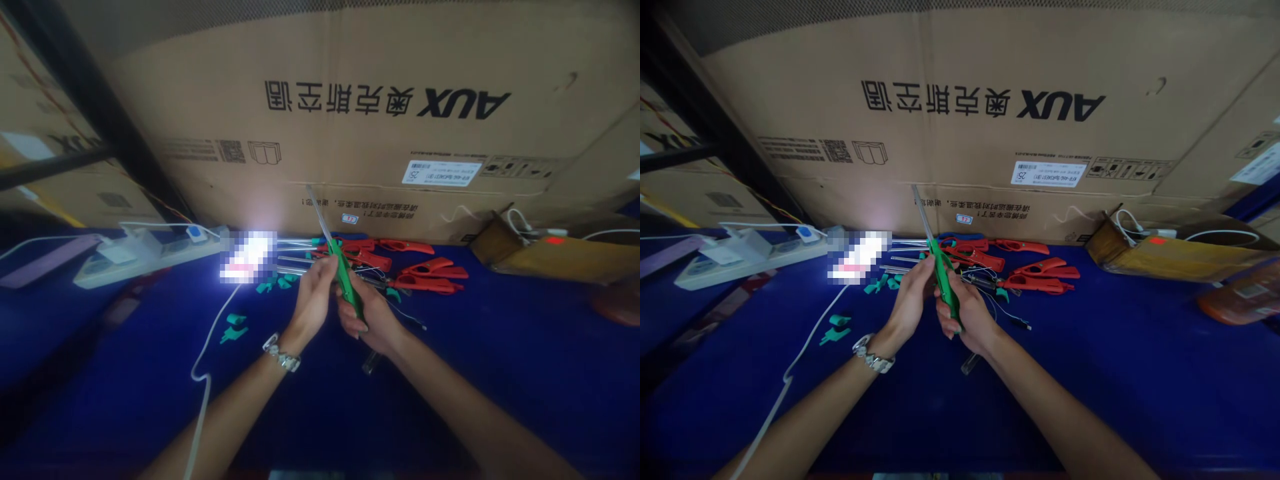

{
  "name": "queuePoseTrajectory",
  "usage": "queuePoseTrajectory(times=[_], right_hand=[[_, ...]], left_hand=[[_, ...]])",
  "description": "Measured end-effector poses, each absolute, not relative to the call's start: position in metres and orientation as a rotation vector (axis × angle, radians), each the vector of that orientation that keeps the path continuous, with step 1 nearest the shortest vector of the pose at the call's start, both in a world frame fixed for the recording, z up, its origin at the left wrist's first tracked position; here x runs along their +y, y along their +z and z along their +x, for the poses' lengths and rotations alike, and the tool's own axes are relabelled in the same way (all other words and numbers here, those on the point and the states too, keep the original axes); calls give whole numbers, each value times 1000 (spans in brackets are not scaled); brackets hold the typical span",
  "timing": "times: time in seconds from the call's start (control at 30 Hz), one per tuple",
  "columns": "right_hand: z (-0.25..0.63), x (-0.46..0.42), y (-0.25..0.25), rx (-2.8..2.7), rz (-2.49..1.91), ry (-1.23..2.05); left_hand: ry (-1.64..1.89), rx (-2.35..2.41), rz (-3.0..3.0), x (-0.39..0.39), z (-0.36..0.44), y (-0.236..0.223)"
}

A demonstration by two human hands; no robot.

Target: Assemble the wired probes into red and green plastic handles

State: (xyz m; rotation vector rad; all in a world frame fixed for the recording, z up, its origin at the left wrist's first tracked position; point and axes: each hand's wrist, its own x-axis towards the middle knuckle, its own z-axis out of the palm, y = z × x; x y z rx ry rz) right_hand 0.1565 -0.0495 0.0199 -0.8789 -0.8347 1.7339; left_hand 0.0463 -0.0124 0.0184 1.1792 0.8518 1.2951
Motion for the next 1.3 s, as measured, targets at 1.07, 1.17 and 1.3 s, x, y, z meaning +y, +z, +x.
queuePoseTrajectory(times=[1.07,1.17,1.3], right_hand=[[168,-29,32,-1096,-966,1092],[165,-31,26,-1060,-948,1072],[162,-30,22,-989,-924,1043]], left_hand=[[620,993,2508,-14,9,33],[669,1001,2467,-14,6,32],[705,1110,2487,-16,6,32]])
